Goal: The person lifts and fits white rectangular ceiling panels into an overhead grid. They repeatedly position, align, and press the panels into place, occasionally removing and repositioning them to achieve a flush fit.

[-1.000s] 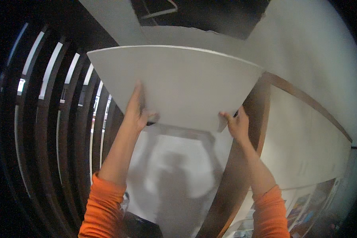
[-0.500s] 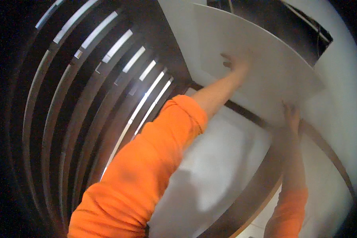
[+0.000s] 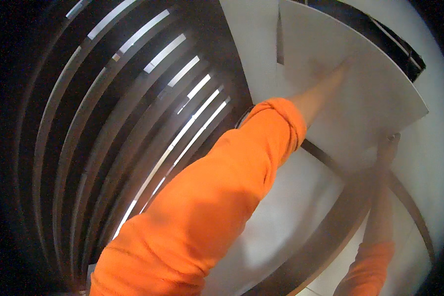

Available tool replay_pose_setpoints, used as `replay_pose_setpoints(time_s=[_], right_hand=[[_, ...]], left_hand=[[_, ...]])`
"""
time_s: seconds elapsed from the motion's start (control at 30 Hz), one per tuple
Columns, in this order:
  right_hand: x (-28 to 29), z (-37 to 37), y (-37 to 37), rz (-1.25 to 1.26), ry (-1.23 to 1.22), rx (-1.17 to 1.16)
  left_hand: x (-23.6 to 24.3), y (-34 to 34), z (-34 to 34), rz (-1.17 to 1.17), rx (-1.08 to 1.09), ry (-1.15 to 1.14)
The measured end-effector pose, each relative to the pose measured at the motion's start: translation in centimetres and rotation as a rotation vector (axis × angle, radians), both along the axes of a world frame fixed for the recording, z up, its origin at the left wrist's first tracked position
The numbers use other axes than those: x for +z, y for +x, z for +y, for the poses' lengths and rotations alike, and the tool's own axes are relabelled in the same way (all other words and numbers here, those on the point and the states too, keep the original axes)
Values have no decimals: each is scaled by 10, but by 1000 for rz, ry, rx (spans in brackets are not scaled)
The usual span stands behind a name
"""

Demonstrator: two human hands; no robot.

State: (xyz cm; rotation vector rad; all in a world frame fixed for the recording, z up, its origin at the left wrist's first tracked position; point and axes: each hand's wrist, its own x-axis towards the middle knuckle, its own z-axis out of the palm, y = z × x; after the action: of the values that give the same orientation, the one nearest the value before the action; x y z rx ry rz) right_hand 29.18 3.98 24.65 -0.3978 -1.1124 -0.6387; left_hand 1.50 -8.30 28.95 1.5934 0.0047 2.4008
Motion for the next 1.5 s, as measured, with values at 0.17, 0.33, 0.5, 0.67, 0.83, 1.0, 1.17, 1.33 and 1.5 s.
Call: replay_pose_setpoints(time_s=[0.17, 0.33, 0.5, 0.67, 0.83, 1.0, 1.17, 1.33, 1.5], right_hand=[[6, 25, 19, -18, 118, 95], [17, -42, -40, -64, 74, 33], [55, 23, 23, -67, 197, -191], [19, -61, -46, 23, 70, 341], [41, -57, -11, -119, 144, 326], [42, -70, -5, -166, 111, 351], [36, -67, 1, -243, 69, 288], [59, -60, 23, -299, 174, 447], [33, -67, -24, -133, 110, 337]], left_hand=[[5, -1, 11, 80, -96, 50], [33, -47, -36, 80, 45, 100], [26, -34, -3, 312, 98, 2], [13, -35, -61, -18, 139, 151], [42, -48, -56, 238, 53, 109], [59, -60, -57, 387, 84, 135], [49, -48, -71, 473, 149, 167], [47, -30, -84, 527, 142, 133], [54, -46, -84, 526, 226, 195]])
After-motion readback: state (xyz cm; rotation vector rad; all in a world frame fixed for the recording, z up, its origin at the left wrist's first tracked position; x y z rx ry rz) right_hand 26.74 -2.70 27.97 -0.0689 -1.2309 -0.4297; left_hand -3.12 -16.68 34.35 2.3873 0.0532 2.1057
